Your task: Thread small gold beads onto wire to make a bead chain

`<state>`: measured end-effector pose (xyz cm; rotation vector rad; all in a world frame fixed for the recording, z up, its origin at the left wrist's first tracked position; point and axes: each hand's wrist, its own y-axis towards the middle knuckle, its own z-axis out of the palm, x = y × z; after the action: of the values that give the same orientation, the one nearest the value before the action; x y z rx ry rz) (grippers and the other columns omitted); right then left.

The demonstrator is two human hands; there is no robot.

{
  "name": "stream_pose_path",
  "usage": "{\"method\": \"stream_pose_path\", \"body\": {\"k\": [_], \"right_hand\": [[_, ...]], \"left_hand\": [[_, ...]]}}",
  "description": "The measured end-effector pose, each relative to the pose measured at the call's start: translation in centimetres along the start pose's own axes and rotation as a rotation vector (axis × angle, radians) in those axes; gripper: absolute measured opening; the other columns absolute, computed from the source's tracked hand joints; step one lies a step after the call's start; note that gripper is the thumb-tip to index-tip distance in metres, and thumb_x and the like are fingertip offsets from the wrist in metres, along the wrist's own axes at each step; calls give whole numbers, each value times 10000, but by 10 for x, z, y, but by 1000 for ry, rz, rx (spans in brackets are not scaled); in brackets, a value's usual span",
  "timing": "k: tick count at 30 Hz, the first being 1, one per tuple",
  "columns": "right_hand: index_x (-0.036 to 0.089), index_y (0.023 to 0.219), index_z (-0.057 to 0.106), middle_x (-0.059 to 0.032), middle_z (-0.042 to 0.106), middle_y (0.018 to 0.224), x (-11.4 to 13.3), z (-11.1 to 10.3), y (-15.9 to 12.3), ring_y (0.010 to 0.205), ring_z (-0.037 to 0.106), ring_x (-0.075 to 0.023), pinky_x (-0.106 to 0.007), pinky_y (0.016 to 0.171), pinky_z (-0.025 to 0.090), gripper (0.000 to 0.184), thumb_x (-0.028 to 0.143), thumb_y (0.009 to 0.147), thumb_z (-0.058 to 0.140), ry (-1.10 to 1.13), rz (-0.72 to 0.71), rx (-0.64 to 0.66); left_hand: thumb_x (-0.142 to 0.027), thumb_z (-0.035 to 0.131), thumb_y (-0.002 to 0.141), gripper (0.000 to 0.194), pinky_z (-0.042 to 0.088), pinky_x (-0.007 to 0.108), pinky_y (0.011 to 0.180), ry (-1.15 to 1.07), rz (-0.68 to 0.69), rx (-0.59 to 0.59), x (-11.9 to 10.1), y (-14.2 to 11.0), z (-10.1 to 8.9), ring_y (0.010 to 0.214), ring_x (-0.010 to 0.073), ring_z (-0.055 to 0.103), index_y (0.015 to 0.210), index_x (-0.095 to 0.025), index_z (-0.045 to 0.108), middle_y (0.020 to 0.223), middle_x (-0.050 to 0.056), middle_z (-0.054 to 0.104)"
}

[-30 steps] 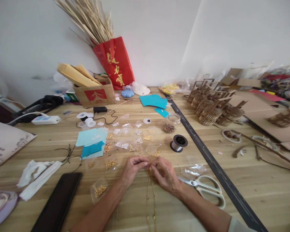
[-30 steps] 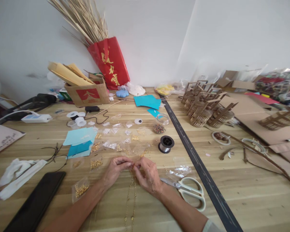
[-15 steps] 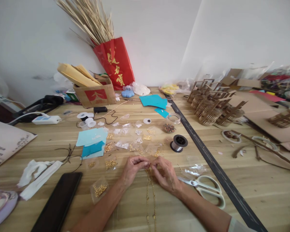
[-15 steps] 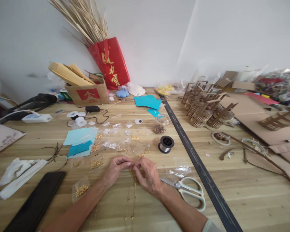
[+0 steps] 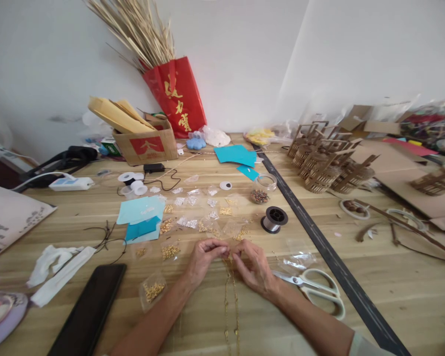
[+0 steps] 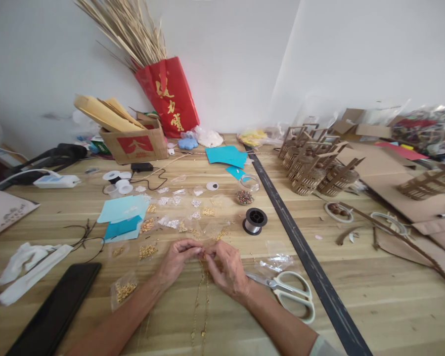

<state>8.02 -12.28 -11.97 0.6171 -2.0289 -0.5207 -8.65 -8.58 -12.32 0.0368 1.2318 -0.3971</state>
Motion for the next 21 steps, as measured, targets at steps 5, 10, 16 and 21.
{"method": "stream_pose_path", "body": {"k": [5,10,16,21], "right_hand": [[204,849,526,-19,594,731,0,0,-1,649,561,-147,-270,611,441,59,171,889,496,-11,2,0],[204,848,525,-24,597,727,0,0,0,648,561,-150,-271,606,447,63,184,894,487,-16,-7,-2],[204,847,532,-24,602,728,-1,-1,-1,657,564,-150,-274,614,445,68,175,891,489,-14,-3,-2],[207,858,549,-23,607,730,0,-1,-1,653,568,-149,-270,608,444,78,196,903,485,-21,-4,-5]], "left_hand": [[-314,810,589,225,500,274,676,24,23,6,-2,-1,0,623,154,624,702,-135,730,654,37,716],[-336,820,562,256,498,283,672,23,9,3,-3,-1,1,612,160,622,683,-134,719,641,38,711],[-331,822,561,241,476,248,634,29,13,23,-6,-1,2,580,134,597,649,-132,719,590,20,687],[-334,831,538,253,485,269,632,46,2,25,-7,-1,3,571,147,603,645,-134,721,586,26,689]]}}
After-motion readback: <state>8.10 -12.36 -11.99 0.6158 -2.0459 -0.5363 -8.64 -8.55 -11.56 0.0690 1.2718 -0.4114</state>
